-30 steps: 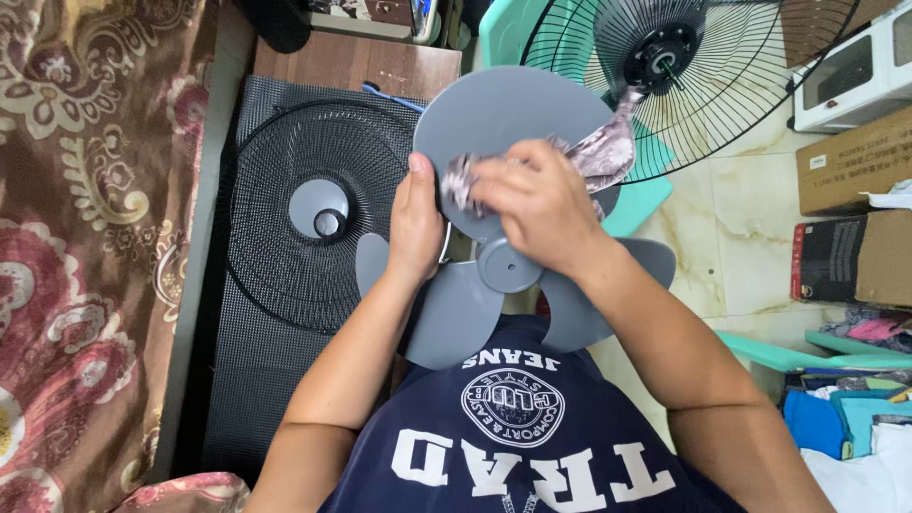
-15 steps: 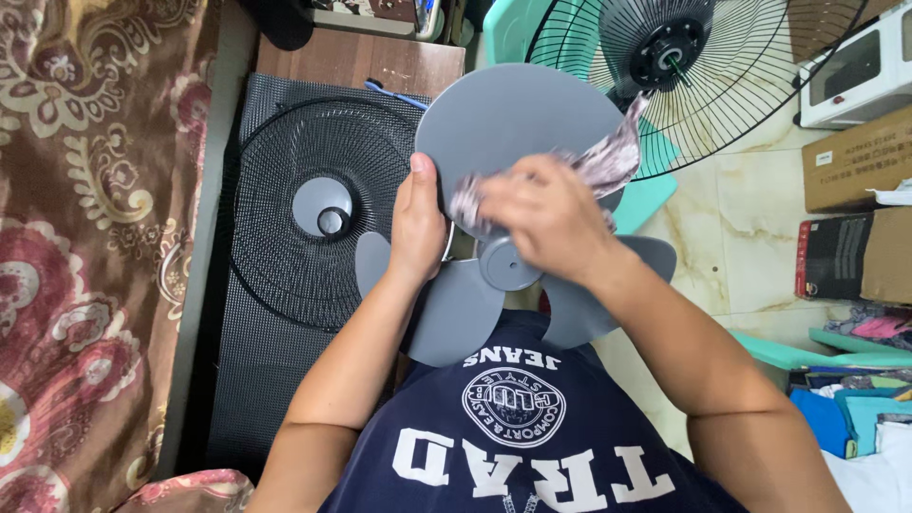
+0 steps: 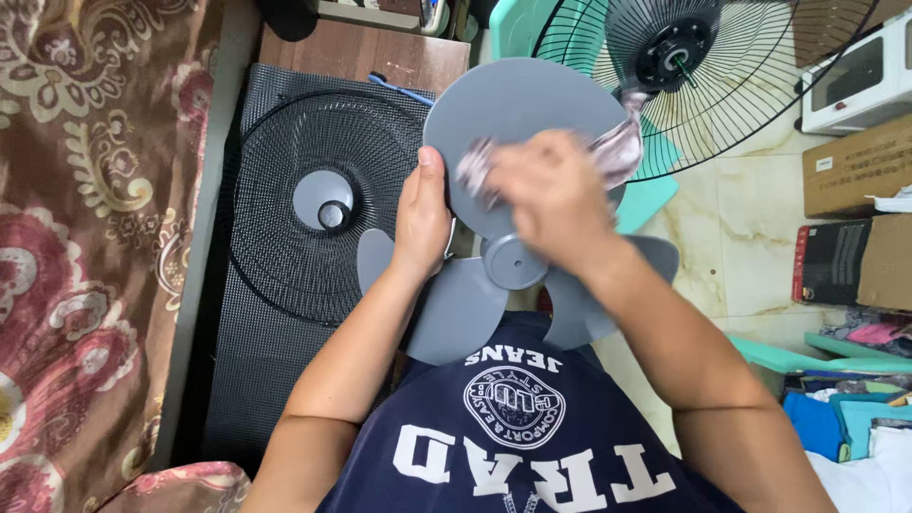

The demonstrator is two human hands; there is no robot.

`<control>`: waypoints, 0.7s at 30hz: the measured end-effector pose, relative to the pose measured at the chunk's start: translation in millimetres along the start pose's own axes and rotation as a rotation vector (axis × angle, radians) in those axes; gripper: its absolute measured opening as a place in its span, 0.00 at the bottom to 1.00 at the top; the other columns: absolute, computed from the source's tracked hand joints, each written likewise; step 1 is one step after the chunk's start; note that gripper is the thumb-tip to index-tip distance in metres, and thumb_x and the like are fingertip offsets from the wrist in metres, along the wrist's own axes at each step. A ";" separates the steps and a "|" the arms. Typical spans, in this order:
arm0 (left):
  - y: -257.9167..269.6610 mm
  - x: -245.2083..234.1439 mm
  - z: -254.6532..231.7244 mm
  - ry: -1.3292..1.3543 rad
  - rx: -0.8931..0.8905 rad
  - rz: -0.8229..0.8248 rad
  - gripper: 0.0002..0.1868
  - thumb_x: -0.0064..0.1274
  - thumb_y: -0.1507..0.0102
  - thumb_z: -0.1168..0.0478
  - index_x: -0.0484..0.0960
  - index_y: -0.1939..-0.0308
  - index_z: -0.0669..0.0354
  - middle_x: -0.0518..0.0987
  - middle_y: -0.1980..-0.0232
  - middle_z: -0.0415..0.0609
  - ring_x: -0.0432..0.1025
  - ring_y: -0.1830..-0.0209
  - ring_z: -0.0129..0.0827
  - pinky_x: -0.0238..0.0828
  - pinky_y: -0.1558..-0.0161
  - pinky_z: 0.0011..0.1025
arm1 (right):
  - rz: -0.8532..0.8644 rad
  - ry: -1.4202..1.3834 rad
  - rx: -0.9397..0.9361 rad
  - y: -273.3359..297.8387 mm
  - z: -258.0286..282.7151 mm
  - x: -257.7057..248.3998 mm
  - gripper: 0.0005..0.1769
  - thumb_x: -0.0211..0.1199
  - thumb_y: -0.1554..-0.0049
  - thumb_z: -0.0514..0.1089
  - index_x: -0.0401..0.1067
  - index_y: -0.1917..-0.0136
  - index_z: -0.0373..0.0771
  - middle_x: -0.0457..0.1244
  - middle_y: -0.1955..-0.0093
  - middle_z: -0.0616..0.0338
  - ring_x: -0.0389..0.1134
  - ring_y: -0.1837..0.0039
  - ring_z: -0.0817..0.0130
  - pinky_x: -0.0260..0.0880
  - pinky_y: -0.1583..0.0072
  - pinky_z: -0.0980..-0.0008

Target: The person wipes a detached gray fan blade with a patterned cloth, cleaning both sides and the central hub. The blade is held in one hand while the other hand scrubs the surfaces. The person rotates the blade to access different areas and continues wiping until the end of the clip.

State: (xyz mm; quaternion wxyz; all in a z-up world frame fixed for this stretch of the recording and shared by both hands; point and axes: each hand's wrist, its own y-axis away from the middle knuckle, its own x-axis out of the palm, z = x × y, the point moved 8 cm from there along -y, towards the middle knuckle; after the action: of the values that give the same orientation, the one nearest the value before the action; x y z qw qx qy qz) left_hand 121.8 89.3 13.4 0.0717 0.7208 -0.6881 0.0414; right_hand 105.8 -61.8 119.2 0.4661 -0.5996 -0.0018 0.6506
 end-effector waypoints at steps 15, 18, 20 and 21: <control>3.4 -1.4 -6.4 -0.012 0.044 -0.003 0.37 0.26 0.24 0.40 0.79 0.48 0.72 0.82 0.50 0.52 0.73 0.52 0.32 0.71 0.45 0.30 | 0.114 0.031 -0.081 6.5 10.1 6.0 0.18 0.66 0.54 0.35 0.79 0.49 0.46 0.68 0.40 0.71 0.65 0.39 0.59 0.68 0.42 0.60; 6.4 2.1 -3.4 0.024 0.024 0.019 0.37 0.26 0.24 0.41 0.79 0.48 0.73 0.81 0.51 0.52 0.72 0.53 0.32 0.70 0.47 0.31 | 0.072 0.044 -0.096 9.5 8.5 2.1 0.17 0.66 0.53 0.35 0.78 0.49 0.46 0.68 0.37 0.69 0.64 0.39 0.58 0.68 0.41 0.59; 5.9 7.4 -0.6 0.060 -0.010 0.041 0.37 0.26 0.23 0.41 0.80 0.47 0.73 0.80 0.53 0.53 0.70 0.56 0.32 0.69 0.51 0.32 | 0.059 0.071 -0.104 12.4 3.5 -2.7 0.17 0.66 0.54 0.36 0.78 0.49 0.46 0.68 0.37 0.69 0.64 0.39 0.58 0.68 0.41 0.59; 4.7 6.3 -4.1 0.045 0.016 0.035 0.36 0.26 0.23 0.41 0.79 0.46 0.73 0.80 0.51 0.52 0.71 0.53 0.32 0.69 0.48 0.31 | 0.061 0.084 -0.110 12.2 2.5 -2.3 0.17 0.66 0.54 0.36 0.78 0.50 0.46 0.68 0.37 0.70 0.64 0.39 0.58 0.68 0.41 0.59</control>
State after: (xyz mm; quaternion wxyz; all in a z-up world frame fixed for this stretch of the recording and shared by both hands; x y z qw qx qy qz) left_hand 117.6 83.6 18.7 0.0808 0.7081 -0.6985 0.0645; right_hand 96.1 -68.7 114.8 0.4121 -0.6508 0.0004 0.6377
